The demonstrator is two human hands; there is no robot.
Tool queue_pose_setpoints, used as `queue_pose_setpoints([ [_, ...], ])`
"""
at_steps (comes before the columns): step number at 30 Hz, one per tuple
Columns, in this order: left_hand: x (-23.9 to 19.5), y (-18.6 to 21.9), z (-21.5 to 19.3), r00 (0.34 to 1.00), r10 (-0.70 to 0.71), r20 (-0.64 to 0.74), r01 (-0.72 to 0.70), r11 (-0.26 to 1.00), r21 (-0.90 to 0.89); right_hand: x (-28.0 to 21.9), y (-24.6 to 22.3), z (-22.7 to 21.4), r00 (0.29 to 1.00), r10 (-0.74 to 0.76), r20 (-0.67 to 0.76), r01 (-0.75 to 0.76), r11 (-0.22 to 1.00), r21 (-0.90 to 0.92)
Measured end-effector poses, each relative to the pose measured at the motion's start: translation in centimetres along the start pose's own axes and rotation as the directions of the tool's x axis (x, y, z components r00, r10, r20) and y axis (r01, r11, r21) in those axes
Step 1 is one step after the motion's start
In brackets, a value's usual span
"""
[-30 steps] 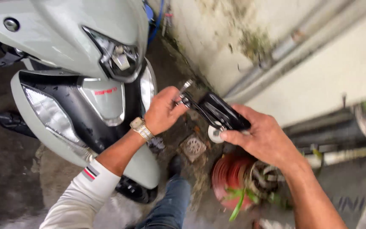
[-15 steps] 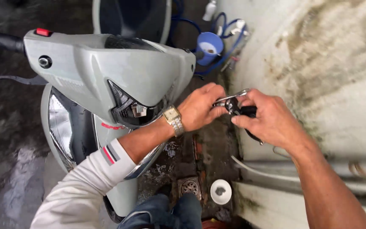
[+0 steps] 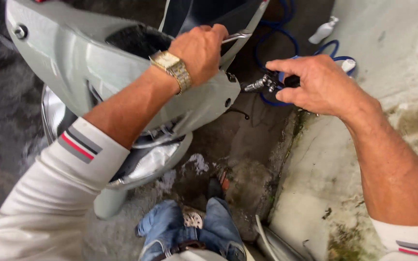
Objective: The person removes a black plastic cover from a scooter, then uses a wrench to tighten a bolt on the front assembly. They wash the cover with a cloth and soapy water, then reattach it to the scooter using a screwdriver.
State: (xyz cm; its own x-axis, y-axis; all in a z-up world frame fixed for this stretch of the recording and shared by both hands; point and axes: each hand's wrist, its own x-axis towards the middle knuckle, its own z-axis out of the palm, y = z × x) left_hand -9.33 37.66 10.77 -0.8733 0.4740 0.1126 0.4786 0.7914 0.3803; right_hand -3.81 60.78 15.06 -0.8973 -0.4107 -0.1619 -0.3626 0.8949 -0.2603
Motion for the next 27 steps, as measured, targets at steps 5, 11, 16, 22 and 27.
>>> queue_pose_setpoints([
  [5, 0.1, 0.1, -0.1, 0.996, -0.091, 0.005, 0.087, 0.962, 0.260, 2.5, 1.5, -1.6, 0.987, -0.114, 0.109, 0.134, 0.973, -0.190],
  [11, -2.4, 1.4, -3.7, 0.948, -0.316, 0.049, 0.288, 0.912, 0.293, 5.2, 3.1, -1.4, 0.953, -0.216, 0.213, 0.245, 0.962, -0.124],
  [16, -3.2, 0.3, -2.4, 0.960, -0.226, -0.168, 0.276, 0.875, 0.398, 6.8, 3.8, -0.7, 0.934, -0.277, 0.227, 0.318, 0.933, -0.168],
  [22, -3.6, -0.4, -1.5, 0.957, -0.148, -0.248, 0.249, 0.857, 0.452, 4.8, 3.1, 2.7, 0.895, -0.320, 0.310, 0.374, 0.918, -0.134],
  [27, -3.9, -0.5, -1.4, 0.941, -0.074, -0.330, 0.221, 0.872, 0.437, 4.0, 2.8, 5.5, 0.928, -0.364, 0.079, 0.369, 0.927, -0.063],
])
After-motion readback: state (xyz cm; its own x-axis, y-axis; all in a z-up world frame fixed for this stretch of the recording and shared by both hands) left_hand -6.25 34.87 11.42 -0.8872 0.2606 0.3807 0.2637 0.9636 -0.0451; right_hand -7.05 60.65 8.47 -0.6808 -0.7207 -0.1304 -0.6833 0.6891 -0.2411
